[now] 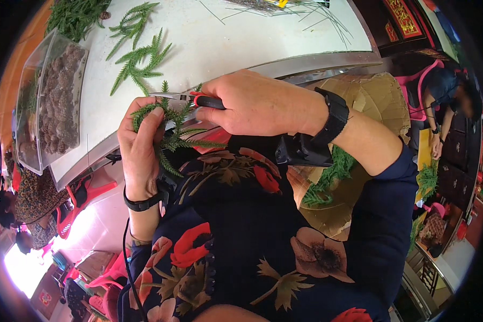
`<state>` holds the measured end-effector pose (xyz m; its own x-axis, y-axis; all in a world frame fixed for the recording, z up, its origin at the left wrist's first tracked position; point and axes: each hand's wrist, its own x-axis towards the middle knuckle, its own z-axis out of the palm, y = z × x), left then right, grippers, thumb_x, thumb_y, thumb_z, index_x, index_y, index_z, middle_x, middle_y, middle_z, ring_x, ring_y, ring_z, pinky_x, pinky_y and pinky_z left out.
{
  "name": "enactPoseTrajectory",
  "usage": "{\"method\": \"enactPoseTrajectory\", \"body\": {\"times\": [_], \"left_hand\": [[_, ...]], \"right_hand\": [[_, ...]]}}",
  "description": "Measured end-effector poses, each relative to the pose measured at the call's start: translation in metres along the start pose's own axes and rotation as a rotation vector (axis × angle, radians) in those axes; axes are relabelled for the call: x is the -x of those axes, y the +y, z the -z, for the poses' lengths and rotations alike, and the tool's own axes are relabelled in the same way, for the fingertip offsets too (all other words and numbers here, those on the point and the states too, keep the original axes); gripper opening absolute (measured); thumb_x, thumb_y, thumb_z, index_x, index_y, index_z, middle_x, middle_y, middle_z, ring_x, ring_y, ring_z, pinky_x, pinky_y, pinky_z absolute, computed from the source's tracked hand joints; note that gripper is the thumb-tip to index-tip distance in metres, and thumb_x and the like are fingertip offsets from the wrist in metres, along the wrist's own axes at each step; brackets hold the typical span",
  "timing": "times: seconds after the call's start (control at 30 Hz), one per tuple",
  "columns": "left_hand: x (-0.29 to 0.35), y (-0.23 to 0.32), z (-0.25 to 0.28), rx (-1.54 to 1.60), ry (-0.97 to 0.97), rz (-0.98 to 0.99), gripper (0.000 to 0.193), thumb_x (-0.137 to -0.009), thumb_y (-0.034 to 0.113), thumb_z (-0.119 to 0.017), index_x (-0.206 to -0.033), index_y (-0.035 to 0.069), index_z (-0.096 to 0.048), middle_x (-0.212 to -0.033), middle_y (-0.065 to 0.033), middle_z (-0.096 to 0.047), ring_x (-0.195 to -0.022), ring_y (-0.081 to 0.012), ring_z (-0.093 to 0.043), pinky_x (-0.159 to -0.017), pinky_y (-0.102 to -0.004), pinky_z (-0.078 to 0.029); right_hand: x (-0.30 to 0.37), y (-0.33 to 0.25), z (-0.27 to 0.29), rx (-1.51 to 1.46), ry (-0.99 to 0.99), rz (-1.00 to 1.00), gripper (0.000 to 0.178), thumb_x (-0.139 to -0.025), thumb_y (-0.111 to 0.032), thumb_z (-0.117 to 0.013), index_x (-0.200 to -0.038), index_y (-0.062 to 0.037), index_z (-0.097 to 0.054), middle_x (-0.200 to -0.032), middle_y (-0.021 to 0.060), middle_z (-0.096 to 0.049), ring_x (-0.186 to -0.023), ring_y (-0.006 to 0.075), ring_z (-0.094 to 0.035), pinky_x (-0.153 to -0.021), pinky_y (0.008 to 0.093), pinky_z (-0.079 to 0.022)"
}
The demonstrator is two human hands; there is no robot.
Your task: Assembling artificial plant components by wiring small brown pods to green leaf stems and trimming the wire.
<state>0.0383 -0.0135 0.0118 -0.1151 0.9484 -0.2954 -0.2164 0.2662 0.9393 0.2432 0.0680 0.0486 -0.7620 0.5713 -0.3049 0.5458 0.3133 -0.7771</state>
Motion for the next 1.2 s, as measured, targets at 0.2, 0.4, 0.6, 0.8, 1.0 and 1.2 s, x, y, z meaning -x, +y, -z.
{"method": "enactPoseTrajectory", "body": {"times": [0.2, 0.4, 0.6, 0.8, 1.0, 1.2], "left_hand": [[0.0, -0.001, 0.001, 0.03, -0.032, 0.014, 0.01, -0.091, 0.007, -0.058, -0.099, 0.0, -0.059, -0.082, 0.0018, -0.059, -0.071, -0.003, -0.053, -0.067, -0.0204, -0.05], [0.0, 0.002, 0.0, 0.117, -0.049, 0.044, 0.008, -0.091, 0.004, -0.056, -0.097, 0.0, -0.057, -0.08, 0.0018, -0.058, -0.068, -0.0026, -0.052, -0.062, -0.019, -0.046], [-0.003, -0.002, 0.006, 0.115, -0.165, 0.099, 0.007, -0.092, 0.003, -0.054, -0.099, 0.0, -0.054, -0.08, 0.0013, -0.057, -0.067, -0.0027, -0.052, -0.06, -0.0181, -0.045], [0.0, 0.005, -0.002, 0.178, -0.146, 0.103, 0.013, -0.092, 0.003, -0.054, -0.104, 0.0, -0.053, -0.082, 0.0001, -0.058, -0.069, -0.0034, -0.054, -0.061, -0.0184, -0.046], [-0.001, 0.006, -0.006, 0.16, -0.083, 0.145, 0.019, -0.091, 0.003, -0.055, -0.11, 0.001, -0.052, -0.087, -0.0008, -0.058, -0.069, -0.0033, -0.05, -0.059, -0.0177, -0.041], [-0.005, 0.0, 0.001, 0.259, -0.153, 0.128, 0.02, -0.09, 0.003, -0.055, -0.109, 0.001, -0.052, -0.083, -0.0005, -0.056, -0.062, -0.004, -0.041, -0.057, -0.0187, -0.038]], "right_hand": [[0.002, 0.005, -0.007, 0.042, 0.055, 0.065, 0.028, -0.091, -0.021, -0.062, -0.107, 0.0018, -0.06, -0.087, 0.0231, -0.063, -0.08, 0.042, -0.058, -0.07, 0.042, -0.047], [0.005, 0.001, -0.009, 0.121, 0.086, 0.036, 0.026, -0.088, -0.021, -0.064, -0.099, 0.0024, -0.057, -0.078, 0.0235, -0.06, -0.073, 0.0425, -0.057, -0.064, 0.0452, -0.045], [0.005, 0.005, -0.014, 0.219, 0.119, 0.041, 0.025, -0.087, -0.02, -0.065, -0.094, 0.0018, -0.055, -0.073, 0.023, -0.058, -0.072, 0.0422, -0.057, -0.062, 0.0464, -0.044], [0.009, 0.009, -0.015, 0.221, 0.129, 0.046, 0.023, -0.086, -0.018, -0.065, -0.092, 0.0015, -0.055, -0.072, 0.0231, -0.058, -0.071, 0.0435, -0.057, -0.061, 0.0469, -0.044], [0.008, 0.012, -0.017, 0.268, 0.136, 0.035, 0.024, -0.086, -0.019, -0.065, -0.091, 0.0019, -0.054, -0.072, 0.0234, -0.058, -0.072, 0.0439, -0.057, -0.062, 0.0467, -0.044], [0.01, 0.006, -0.008, 0.168, 0.123, 0.042, 0.027, -0.086, -0.021, -0.066, -0.094, 0.002, -0.055, -0.072, 0.0213, -0.057, -0.07, 0.0427, -0.055, -0.062, 0.045, -0.044]]}}
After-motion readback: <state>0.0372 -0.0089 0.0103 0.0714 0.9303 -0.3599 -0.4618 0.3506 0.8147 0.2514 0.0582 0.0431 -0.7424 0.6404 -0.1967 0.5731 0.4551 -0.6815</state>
